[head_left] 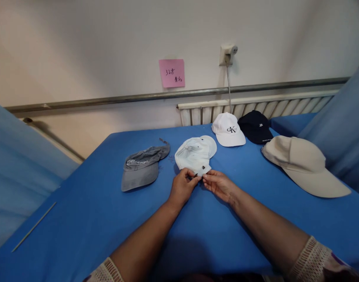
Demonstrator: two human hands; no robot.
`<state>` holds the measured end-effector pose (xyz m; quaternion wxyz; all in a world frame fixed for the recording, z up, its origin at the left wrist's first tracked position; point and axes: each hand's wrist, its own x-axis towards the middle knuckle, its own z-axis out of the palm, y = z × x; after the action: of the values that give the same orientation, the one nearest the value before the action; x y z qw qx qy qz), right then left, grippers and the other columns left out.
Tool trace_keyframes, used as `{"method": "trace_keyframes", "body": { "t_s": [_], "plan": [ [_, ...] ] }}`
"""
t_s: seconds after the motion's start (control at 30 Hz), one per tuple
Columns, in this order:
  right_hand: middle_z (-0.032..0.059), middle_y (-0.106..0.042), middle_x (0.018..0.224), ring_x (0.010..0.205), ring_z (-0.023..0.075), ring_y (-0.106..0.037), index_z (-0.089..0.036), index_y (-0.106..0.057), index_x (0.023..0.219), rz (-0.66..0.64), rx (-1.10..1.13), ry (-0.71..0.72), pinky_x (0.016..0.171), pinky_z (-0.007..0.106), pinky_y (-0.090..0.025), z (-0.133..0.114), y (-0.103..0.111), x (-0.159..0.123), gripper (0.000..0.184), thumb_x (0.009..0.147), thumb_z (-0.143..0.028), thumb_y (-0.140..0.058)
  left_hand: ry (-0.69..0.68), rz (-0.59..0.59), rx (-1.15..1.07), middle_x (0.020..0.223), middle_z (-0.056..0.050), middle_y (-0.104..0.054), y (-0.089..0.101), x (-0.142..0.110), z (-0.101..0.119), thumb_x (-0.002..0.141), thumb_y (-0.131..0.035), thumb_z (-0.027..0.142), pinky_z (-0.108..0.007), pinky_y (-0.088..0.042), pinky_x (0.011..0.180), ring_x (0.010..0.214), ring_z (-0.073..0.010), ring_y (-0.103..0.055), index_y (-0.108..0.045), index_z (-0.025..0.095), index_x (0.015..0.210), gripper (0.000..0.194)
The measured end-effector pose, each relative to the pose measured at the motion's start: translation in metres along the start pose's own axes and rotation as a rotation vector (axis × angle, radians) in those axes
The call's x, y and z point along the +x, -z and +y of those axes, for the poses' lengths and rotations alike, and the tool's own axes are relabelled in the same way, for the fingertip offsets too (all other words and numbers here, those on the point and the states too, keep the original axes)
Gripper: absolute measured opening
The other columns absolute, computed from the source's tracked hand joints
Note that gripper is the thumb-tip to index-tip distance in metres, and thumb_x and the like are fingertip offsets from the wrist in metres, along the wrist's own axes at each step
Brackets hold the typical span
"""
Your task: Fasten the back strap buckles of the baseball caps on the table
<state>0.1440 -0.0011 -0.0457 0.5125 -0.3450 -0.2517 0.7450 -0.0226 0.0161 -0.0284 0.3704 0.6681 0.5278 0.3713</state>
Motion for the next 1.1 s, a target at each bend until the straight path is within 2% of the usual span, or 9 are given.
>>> {"method": "trace_keyframes", "body": {
  "t_s": [0.07,0.17,0.4,0.8,1.1],
  "plan": [
    [-0.0009,-0.066,0.074,0.063,0.0082,-0.059,-0.017,-0.066,0.08,0.016,0.015,0.007,0.065,0.022,-0.05,0.0,-0.002,0.0,0.027,0.062,-0.023,-0.085,0.041,-0.051,-0.071,0.052,0.007,-0.052,-0.001,-0.001,0.0,0.073,-0.069,0.041,-0.021,-0.036,0.047,0.045,-0.0098,-0.049,-0.054,0.018,0.078,0.027],
    [-0.0013,-0.065,0.071,0.061,0.0079,-0.058,-0.016,-0.065,0.076,0.047,0.025,0.011,0.064,0.022,-0.048,0.0,-0.005,-0.001,0.028,0.059,-0.025,-0.086,0.051,-0.076,-0.155,0.056,0.005,-0.056,-0.003,-0.003,0.002,0.075,-0.066,0.037,-0.021,-0.04,0.048,0.047,-0.0101,-0.053,-0.056,0.018,0.081,0.022],
    [0.0005,-0.065,0.073,0.065,0.0108,-0.059,-0.016,-0.066,0.078,0.027,-0.052,0.053,0.062,0.024,-0.047,0.003,-0.009,-0.003,0.034,0.055,-0.03,-0.088,0.093,0.025,-0.256,0.062,0.003,-0.059,-0.003,-0.001,0.007,0.068,-0.07,0.034,-0.02,-0.041,0.045,0.05,-0.0093,-0.054,-0.058,0.016,0.075,0.023],
    [-0.0008,-0.061,0.066,0.061,0.01,-0.056,-0.015,-0.064,0.072,0.08,-0.105,0.087,0.057,0.023,-0.044,0.004,-0.014,-0.002,0.037,0.054,-0.037,-0.088,0.182,0.04,-0.353,0.056,0.003,-0.058,-0.006,0.002,0.009,0.064,-0.075,0.039,-0.019,-0.038,0.04,0.044,-0.0079,-0.05,-0.057,0.015,0.072,0.031],
    [-0.001,-0.06,0.065,0.06,0.0098,-0.054,-0.016,-0.062,0.069,0.112,-0.106,0.109,0.059,0.024,-0.044,0.006,-0.014,0.0,0.039,0.051,-0.038,-0.089,0.172,0.067,-0.353,0.053,0.004,-0.055,-0.008,0.003,0.009,0.063,-0.074,0.037,-0.019,-0.036,0.04,0.043,-0.0077,-0.047,-0.056,0.015,0.071,0.03]
  ]
}}
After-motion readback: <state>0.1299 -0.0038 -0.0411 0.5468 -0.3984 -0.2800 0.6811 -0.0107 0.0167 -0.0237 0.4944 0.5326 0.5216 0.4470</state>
